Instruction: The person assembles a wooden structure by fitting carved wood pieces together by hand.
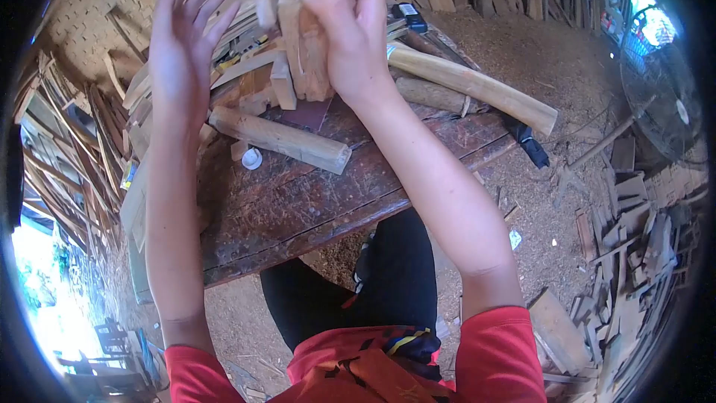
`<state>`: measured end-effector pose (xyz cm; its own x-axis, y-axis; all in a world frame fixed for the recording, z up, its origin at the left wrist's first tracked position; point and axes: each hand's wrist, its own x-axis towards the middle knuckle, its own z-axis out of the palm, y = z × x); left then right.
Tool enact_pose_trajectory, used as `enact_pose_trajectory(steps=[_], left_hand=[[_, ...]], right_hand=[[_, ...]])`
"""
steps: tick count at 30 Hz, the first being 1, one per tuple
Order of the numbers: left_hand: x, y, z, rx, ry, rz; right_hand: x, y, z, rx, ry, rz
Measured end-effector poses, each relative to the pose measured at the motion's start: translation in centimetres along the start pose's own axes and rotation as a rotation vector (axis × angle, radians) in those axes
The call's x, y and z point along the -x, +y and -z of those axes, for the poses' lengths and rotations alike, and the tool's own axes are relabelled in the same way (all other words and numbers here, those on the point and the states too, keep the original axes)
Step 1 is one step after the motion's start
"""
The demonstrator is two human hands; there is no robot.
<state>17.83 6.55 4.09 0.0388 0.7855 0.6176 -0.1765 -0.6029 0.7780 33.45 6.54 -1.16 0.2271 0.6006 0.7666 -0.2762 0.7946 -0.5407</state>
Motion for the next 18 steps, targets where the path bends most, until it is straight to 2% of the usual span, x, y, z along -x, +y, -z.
enact_pose_trajectory(steps=[3, 4, 7, 8, 12, 14, 18], left_hand=[[1.1, 0.0, 1.2, -0.112, -0.017, -0.016], [1.6, 0.0, 1.7, -0.140, -0.012, -0.012], [2.8, 0.3, 2.6, -0.181, 0.011, 0.025], [3.2, 0.3, 2.9, -0.195, 0.016, 0.022], [5.3, 0.4, 3.1, -0.299, -0.002, 0.003], [6.5, 0.3, 3.4, -0.331, -0.047, -0.058], [8.0, -0.4, 3.7, -0.394, -0.191, -0.113]], right_hand=[[-0.4, 1.1, 0.8, -0.194, 0.144, -0.271], [-0.4, 1.4, 1.7, -0.302, 0.074, -0.351], [-0.1, 1.4, 1.4, -0.437, 0.212, -0.494], [-0.3, 2.1, 1.9, -0.503, 0.091, -0.473], [-0.6, 3.9, 3.3, -0.730, 0.040, -0.637], [-0.7, 4.9, 3.8, -0.741, -0.057, -0.683], [-0.4, 4.5, 3.5, -0.751, -0.061, -0.747]])
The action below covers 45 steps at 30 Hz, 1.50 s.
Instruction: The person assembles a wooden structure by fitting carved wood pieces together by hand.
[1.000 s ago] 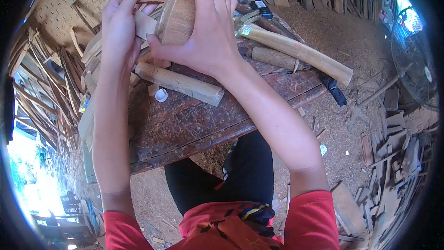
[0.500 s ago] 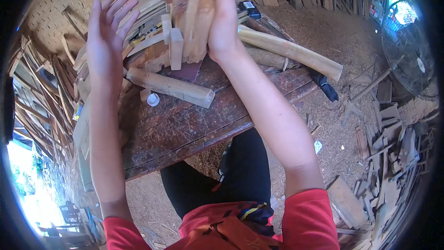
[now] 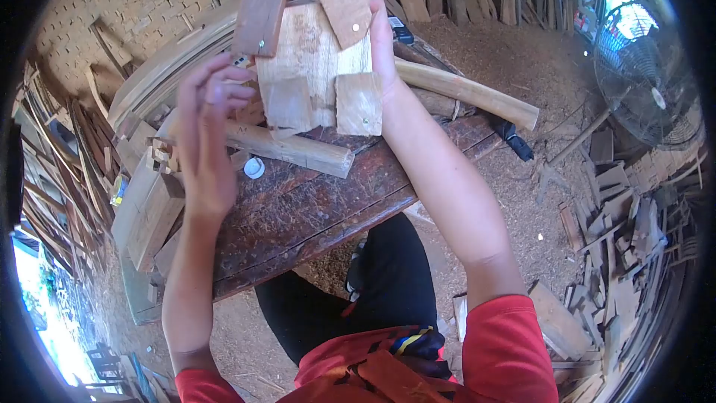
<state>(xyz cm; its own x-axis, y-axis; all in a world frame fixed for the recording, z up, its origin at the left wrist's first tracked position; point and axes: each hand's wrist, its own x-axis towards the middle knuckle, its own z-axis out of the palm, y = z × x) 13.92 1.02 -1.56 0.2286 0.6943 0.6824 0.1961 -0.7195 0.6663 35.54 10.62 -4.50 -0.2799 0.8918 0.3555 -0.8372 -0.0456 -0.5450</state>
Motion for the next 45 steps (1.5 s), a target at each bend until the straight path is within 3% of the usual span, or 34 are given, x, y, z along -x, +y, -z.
enact_pose_trajectory(steps=[3, 6, 8, 12, 15, 22, 25, 29, 33, 38, 41, 42, 45], left_hand=[[1.4, -0.3, -1.2, -0.012, 0.059, 0.054], [1.5, -1.4, -1.4, -0.103, 0.056, -0.018], [1.3, -2.1, -1.5, 0.067, 0.100, 0.049], [1.0, -2.0, -0.8, 0.140, 0.095, 0.119], [1.2, -2.2, -1.0, -0.107, 0.045, -0.019], [1.5, -3.2, -1.2, -0.095, 0.058, -0.002], [1.6, -3.6, -1.2, -0.065, 0.104, 0.032], [0.9, -3.5, -0.2, 0.054, 0.243, 0.047], [0.2, -3.9, 0.9, 0.209, 0.320, 0.109], [0.6, -4.5, 0.6, 0.176, 0.252, 0.101], [1.0, -4.6, 0.4, 0.115, 0.177, 0.087], [1.2, -3.8, 0.8, 0.120, 0.090, 0.168], [1.3, -5.1, -0.4, 0.155, 0.078, 0.169]], right_hand=[[-0.1, 0.3, -0.2, 0.056, 0.068, 0.041], [0.5, 0.6, -1.5, 0.089, 0.117, 0.041], [0.8, 0.7, -1.9, 0.084, 0.162, 0.025], [0.7, 0.9, -1.5, 0.107, 0.124, 0.000], [0.8, 1.2, -1.6, 0.111, 0.087, -0.013], [1.0, 1.5, -2.5, 0.197, 0.077, 0.050], [1.3, 1.9, -4.2, 0.352, 0.140, 0.244], [0.5, 2.6, -2.5, 0.987, 0.129, 0.857], [0.7, 2.3, -2.4, 1.124, 0.099, 0.980], [0.8, 2.3, -2.2, 1.295, 0.140, 1.038], [1.1, 2.4, -2.9, 1.167, 0.175, 0.933], [0.9, 2.2, -2.8, 1.194, 0.178, 0.920], [0.9, 2.6, -3.4, 0.857, 0.261, 0.742]])
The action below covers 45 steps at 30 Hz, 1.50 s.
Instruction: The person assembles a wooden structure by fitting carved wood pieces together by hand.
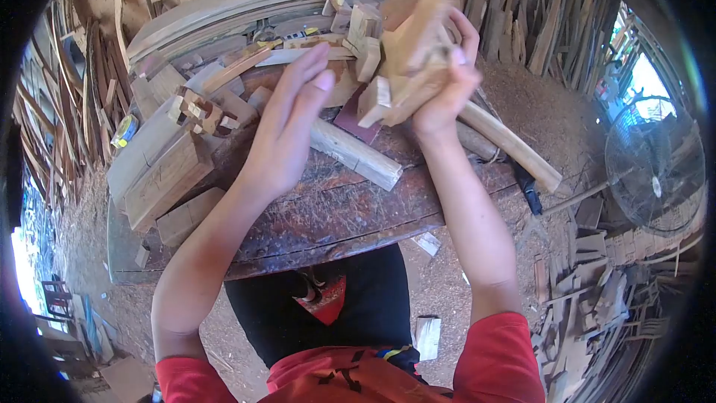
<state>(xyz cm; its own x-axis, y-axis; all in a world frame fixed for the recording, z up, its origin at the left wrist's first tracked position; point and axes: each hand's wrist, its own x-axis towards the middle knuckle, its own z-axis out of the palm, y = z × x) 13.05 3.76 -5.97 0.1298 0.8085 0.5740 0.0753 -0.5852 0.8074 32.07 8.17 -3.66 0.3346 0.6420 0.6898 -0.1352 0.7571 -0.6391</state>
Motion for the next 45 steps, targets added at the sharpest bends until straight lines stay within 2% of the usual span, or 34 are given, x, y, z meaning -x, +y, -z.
enact_pose_trajectory(steps=[1, 4, 8, 10, 13, 16, 20, 21, 25, 30, 36, 39, 45], left_hand=[[0.3, 1.5, 0.3, -0.108, -0.107, 0.097], [1.0, 1.5, -0.2, -0.275, -0.190, -0.124], [1.3, 1.5, -0.7, -0.270, -0.214, -0.200], [1.3, 1.4, -0.8, -0.322, -0.208, -0.250], [0.9, 1.8, -0.9, -0.243, -0.134, -0.129], [0.6, 2.2, -1.1, 0.127, -0.016, 0.089], [0.6, 1.7, -1.3, 0.509, -0.090, 0.419], [0.7, 1.3, -1.5, 0.558, -0.127, 0.430], [1.2, 1.2, -2.0, 0.683, -0.185, 0.396], [1.7, 2.8, -2.6, 0.580, -0.120, 0.302], [1.8, 2.5, -2.8, 0.723, -0.158, 0.330], [1.9, 2.0, -3.1, 0.771, -0.169, 0.270], [2.2, 2.1, -3.0, 0.701, -0.159, 0.275]], right_hand=[[0.2, -0.7, -0.6, -0.193, 0.027, -0.180], [0.2, -1.2, -1.1, -0.298, 0.049, -0.243], [0.4, -2.1, -1.1, -0.336, 0.064, -0.269], [0.7, -2.9, -2.0, -0.231, 0.134, -0.257], [0.7, -2.6, -1.6, -0.314, 0.156, -0.317], [0.3, -0.7, 0.6, -0.477, 0.165, -0.422], [0.1, 0.3, 1.7, -0.579, 0.078, -0.495], [0.2, 0.3, 1.8, -0.593, 0.044, -0.506], [0.6, 0.0, 2.1, -0.611, -0.024, -0.506], [0.3, 0.1, 2.1, -0.619, -0.047, -0.492], [0.6, 0.1, 1.5, -0.582, -0.079, -0.479], [0.8, 0.4, 1.5, -0.539, -0.073, -0.456], [0.9, 0.6, 2.0, -0.381, 0.030, -0.351]])
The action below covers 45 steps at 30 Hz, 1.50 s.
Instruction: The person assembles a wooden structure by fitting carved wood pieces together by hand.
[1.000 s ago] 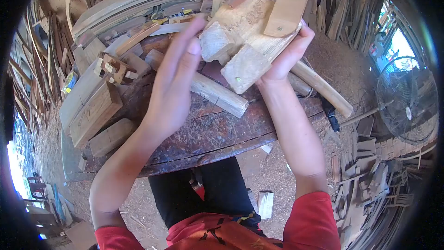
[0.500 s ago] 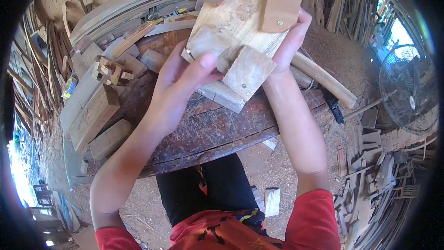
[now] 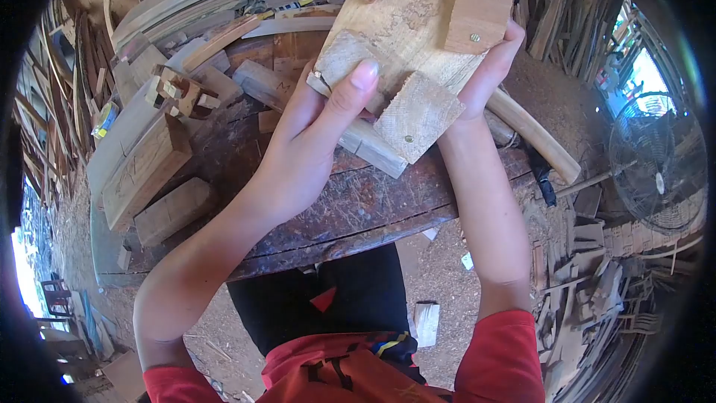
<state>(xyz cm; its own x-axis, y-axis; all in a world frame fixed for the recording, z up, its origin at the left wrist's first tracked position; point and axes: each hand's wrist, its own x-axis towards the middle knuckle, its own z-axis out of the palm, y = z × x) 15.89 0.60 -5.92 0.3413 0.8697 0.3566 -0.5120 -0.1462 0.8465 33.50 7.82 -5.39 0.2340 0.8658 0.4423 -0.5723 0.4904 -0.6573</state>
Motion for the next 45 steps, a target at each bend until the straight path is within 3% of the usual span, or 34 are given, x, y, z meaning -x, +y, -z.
enact_pose_trajectory(steps=[3, 5, 6, 8, 9, 11, 15, 18, 25, 29, 45], left_hand=[[-0.1, 0.0, 0.2, -0.043, 0.028, 0.030], [-0.3, -0.5, 0.2, 0.065, 0.057, 0.014], [-0.3, -0.5, 0.1, 0.120, 0.074, 0.004], [-0.3, 0.2, 0.3, 0.048, 0.020, 0.000], [-0.2, 0.3, 0.3, 0.040, 0.024, 0.008], [-0.1, 0.2, 0.2, 0.054, 0.063, 0.032], [0.2, -0.2, 0.3, 0.139, 0.210, 0.074], [0.4, -0.2, 0.9, 0.186, 0.174, 0.110], [0.8, 0.0, 0.3, 0.107, 0.231, -0.027], [1.1, -0.1, 0.3, 0.033, 0.321, -0.007], [1.0, 0.4, 0.6, 0.086, 0.301, -0.039]], right_hand=[[-0.3, 0.0, 0.4, 0.056, 0.020, 0.075], [-0.3, -0.2, 0.0, -0.135, -0.158, 0.001], [-0.7, -0.8, 0.1, -0.323, -0.399, -0.069], [-0.6, -0.9, -0.2, -0.216, -0.469, -0.034], [0.5, -1.2, -1.9, 0.080, -0.297, 0.072], [1.3, -1.2, -2.9, 0.335, -0.140, 0.178], [1.6, -0.3, -2.9, 0.305, -0.179, 0.185], [1.9, -0.2, -3.0, 0.286, -0.221, 0.173], [2.3, 0.2, -3.1, 0.165, -0.256, 0.103], [2.5, 0.5, -3.4, 0.165, -0.268, 0.101], [3.2, 0.5, -3.9, 0.159, -0.257, 0.122]])
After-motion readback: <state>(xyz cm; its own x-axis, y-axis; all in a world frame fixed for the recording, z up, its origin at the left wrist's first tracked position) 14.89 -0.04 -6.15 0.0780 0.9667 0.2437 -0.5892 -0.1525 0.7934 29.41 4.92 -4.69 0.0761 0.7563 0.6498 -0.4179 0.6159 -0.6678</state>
